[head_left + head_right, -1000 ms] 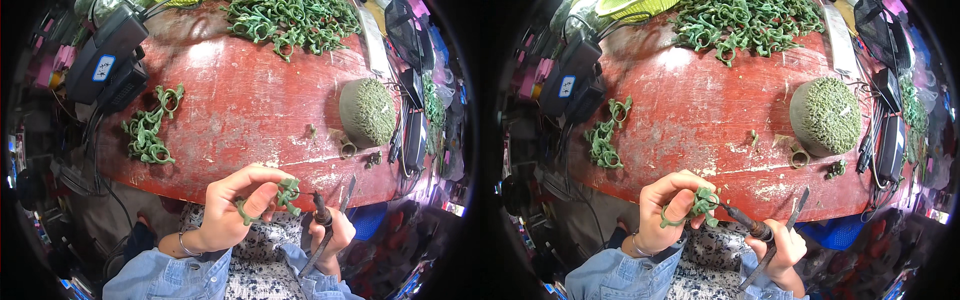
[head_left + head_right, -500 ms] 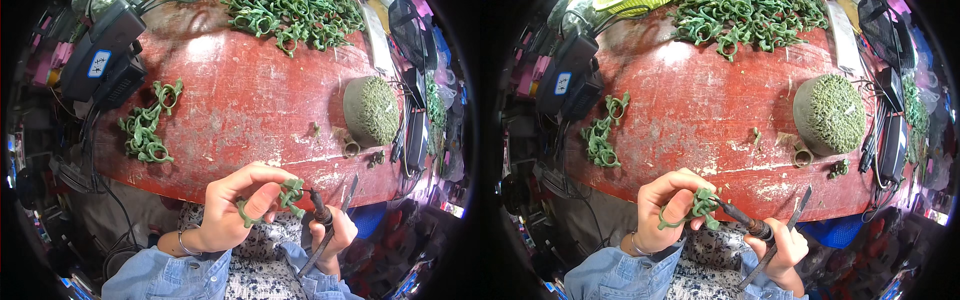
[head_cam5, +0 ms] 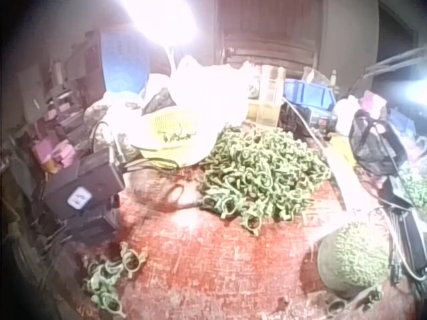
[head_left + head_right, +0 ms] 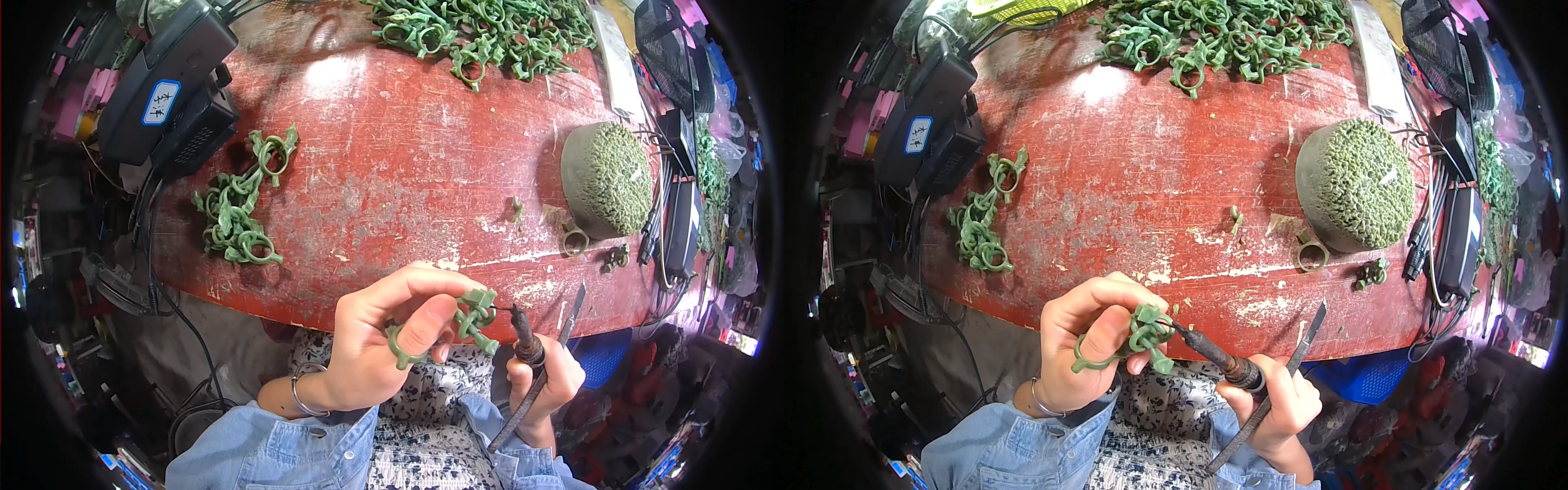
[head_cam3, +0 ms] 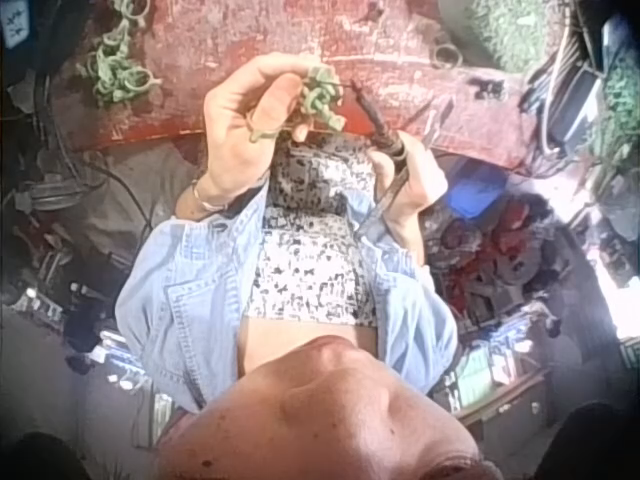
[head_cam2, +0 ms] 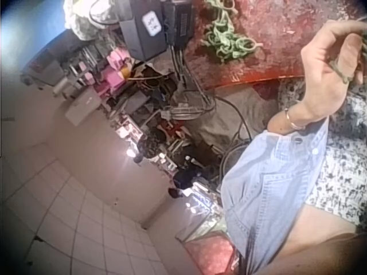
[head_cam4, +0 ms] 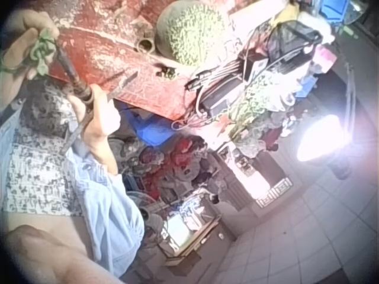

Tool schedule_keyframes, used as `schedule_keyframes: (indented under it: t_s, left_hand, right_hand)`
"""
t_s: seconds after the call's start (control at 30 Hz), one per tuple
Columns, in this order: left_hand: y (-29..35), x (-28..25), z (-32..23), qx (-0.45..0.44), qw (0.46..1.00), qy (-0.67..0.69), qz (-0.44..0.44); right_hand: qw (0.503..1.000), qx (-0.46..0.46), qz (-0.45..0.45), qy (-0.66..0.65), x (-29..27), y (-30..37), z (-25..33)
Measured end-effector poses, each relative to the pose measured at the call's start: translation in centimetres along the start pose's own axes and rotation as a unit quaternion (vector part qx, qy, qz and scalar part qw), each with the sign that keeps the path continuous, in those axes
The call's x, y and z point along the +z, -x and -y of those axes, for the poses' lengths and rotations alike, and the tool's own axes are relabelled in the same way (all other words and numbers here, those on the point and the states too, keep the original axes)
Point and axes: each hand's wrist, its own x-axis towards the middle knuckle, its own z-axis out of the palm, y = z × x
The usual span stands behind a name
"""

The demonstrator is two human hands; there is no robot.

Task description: Shaping and joining green wax jewelry components using a specialized heat tool.

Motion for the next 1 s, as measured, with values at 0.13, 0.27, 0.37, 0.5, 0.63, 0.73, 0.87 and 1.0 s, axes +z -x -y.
schedule_keyframes:
  t_s: [0.13, 0.27, 0.37, 0.5, 0.63, 0.73, 0.87, 1.0]
  left_hand:
    - [0.0, 0.0, 0.1, 0.002, 1.0, 0.003, 0.0]
    - [0.0, 0.0, 0.1, 0.001, 1.0, 0.001, -0.004]
    - [0.0, 0.0, 0.1, 0.002, 1.0, 0.002, -0.003]
    - [0.0, 0.0, 0.1, 0.002, 1.0, 0.003, -0.002]
    - [0.0, 0.0, 0.0, 0.0, 1.0, 0.001, 0.0]
    - [0.0, 0.0, 0.1, 0.003, 1.0, 0.005, 0.0]
    - [0.0, 0.0, 0.0, -0.001, 1.0, -0.003, 0.001]
    - [0.1, 0.0, 0.0, 0.018, 0.999, -0.039, 0.001]
  right_hand:
    - [1.0, 0.011, -0.001, -0.007, 0.0, 0.1, 0.0]
    - [1.0, 0.021, 0.0, -0.009, 0.1, 0.2, 0.0]
    - [1.0, 0.023, -0.003, -0.014, 0.1, 0.2, 0.0]
    - [1.0, 0.021, -0.001, -0.01, 0.1, 0.1, 0.1]
    - [1.0, 0.014, -0.004, 0.001, 0.1, 0.1, 0.0]
    - [1.0, 0.013, -0.004, 0.0, 0.1, 0.1, 0.0]
    - [0.995, 0.072, -0.02, -0.071, 0.3, 0.9, -0.5]
    - [0.987, 0.105, -0.065, -0.103, 0.0, 0.8, -1.3]
